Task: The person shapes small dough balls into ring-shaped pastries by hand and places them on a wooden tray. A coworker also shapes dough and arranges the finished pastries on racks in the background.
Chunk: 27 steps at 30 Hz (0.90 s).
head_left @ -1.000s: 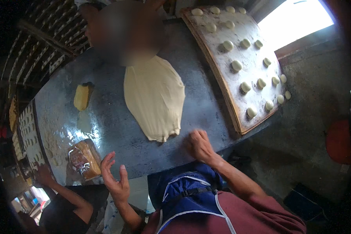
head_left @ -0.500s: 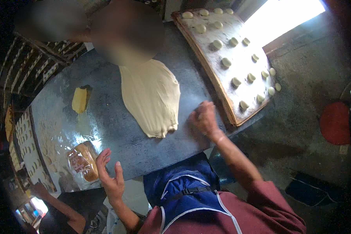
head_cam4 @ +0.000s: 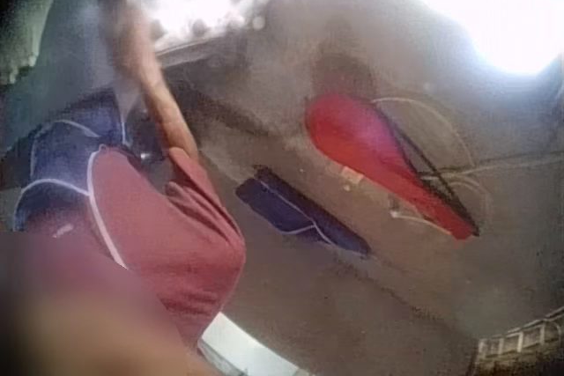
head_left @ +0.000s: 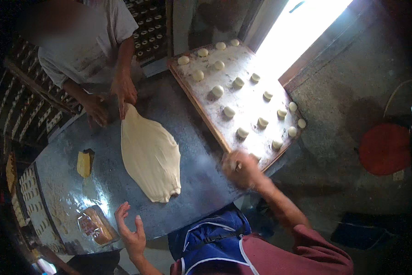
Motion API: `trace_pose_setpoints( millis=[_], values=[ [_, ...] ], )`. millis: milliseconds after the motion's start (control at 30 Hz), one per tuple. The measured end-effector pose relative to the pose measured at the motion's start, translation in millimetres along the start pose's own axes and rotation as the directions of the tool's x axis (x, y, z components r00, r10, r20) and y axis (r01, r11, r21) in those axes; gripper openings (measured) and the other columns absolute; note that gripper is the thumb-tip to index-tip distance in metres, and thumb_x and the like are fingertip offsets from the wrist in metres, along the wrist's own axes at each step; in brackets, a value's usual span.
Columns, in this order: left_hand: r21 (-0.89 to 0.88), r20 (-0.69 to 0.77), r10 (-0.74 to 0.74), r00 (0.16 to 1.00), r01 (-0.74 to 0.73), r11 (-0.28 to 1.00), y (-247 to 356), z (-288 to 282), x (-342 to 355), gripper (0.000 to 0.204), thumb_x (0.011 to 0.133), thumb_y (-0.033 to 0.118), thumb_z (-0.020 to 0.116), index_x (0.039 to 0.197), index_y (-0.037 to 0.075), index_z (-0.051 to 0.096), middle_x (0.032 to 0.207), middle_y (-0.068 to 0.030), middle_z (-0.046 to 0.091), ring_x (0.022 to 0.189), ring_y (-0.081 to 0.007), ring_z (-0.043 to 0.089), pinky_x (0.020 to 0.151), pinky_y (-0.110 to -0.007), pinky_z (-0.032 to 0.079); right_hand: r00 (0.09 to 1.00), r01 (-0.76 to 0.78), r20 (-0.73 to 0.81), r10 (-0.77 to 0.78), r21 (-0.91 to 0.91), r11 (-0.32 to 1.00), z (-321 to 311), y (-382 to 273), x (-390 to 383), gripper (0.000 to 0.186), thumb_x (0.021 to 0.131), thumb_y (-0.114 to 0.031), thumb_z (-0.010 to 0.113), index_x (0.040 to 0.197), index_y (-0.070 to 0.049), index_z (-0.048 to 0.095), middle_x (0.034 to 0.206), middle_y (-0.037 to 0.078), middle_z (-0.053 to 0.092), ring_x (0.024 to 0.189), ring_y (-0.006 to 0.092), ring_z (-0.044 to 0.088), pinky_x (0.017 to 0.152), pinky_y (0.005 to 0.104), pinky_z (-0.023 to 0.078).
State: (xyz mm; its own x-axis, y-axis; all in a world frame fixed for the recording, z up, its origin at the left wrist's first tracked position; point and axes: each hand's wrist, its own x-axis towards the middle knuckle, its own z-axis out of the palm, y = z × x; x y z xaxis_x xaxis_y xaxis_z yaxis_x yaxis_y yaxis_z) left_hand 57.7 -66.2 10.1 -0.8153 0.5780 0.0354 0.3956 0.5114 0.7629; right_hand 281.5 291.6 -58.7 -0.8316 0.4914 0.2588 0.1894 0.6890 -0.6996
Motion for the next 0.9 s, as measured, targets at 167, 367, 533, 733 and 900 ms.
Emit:
trace_pose_setpoints(
  millis=[167,367,533,733,900],
  values=[
    [0.011,0.026,0.025,0.999,-0.026,1.000,40.5,34.7,10.8,0.046,0.090,0.006,0.061,0.135,0.002,0.051,0.134,-0.0165,0.056,0.122,-0.0313,0.057,0.102,-0.045,0.044,0.736,-0.156,-0.676,-0.036,-0.222,0.962,-104.8,83.3,128.3,0.087,0.078,-0.015,0.088,0.146,-0.005,0.035,0.099,0.012,0.067,0.075,0.0211,0.066,0.063,0.0331,0.057],
    [-0.031,-0.018,-0.080,0.997,0.080,0.996,32.8,41.9,-36.5,0.044,0.091,0.008,0.064,0.132,0.000,0.053,0.132,-0.0191,0.058,0.119,-0.0318,0.059,0.101,-0.044,0.045,0.792,-0.257,-0.607,-0.067,-0.430,0.865,-69.2,85.7,83.7,0.107,0.074,-0.032,0.092,0.151,0.004,0.028,0.108,0.020,0.063,0.090,0.0300,0.064,0.076,0.0435,0.054],
    [0.020,-0.001,-0.250,0.968,0.250,0.968,18.2,39.8,-56.8,0.041,0.094,0.008,0.063,0.134,0.002,0.054,0.130,-0.0144,0.062,0.121,-0.0266,0.060,0.102,-0.041,0.046,0.988,-0.078,0.130,0.083,-0.039,0.996,56.3,-16.7,-3.9,0.081,0.081,-0.027,0.084,0.145,-0.002,0.043,0.117,0.022,0.056,0.105,0.0360,0.057,0.091,0.0474,0.048],
    [-0.278,0.300,-0.428,0.852,0.507,0.816,-17.4,60.0,-61.0,0.031,0.103,0.021,0.059,0.127,0.001,0.060,0.126,-0.0137,0.067,0.110,-0.0234,0.066,0.093,-0.036,0.053,0.960,0.094,0.262,-0.098,0.026,0.995,152.7,-58.3,35.7,0.068,0.074,-0.011,0.077,0.137,-0.008,0.053,0.118,0.020,0.056,0.110,0.0394,0.055,0.095,0.0463,0.047],
    [-0.697,0.706,-0.335,0.624,0.696,-0.171,-38.9,141.9,-22.6,0.043,0.107,0.042,0.050,0.115,0.002,0.065,0.098,-0.0103,0.068,0.091,-0.0213,0.067,0.086,-0.036,0.055,0.923,-0.048,0.384,-0.007,0.132,0.990,142.6,-103.4,-13.2,0.053,0.079,-0.018,0.081,0.127,-0.007,0.062,0.095,0.016,0.066,0.085,0.0360,0.066,0.075,0.0452,0.054]
  ],
)
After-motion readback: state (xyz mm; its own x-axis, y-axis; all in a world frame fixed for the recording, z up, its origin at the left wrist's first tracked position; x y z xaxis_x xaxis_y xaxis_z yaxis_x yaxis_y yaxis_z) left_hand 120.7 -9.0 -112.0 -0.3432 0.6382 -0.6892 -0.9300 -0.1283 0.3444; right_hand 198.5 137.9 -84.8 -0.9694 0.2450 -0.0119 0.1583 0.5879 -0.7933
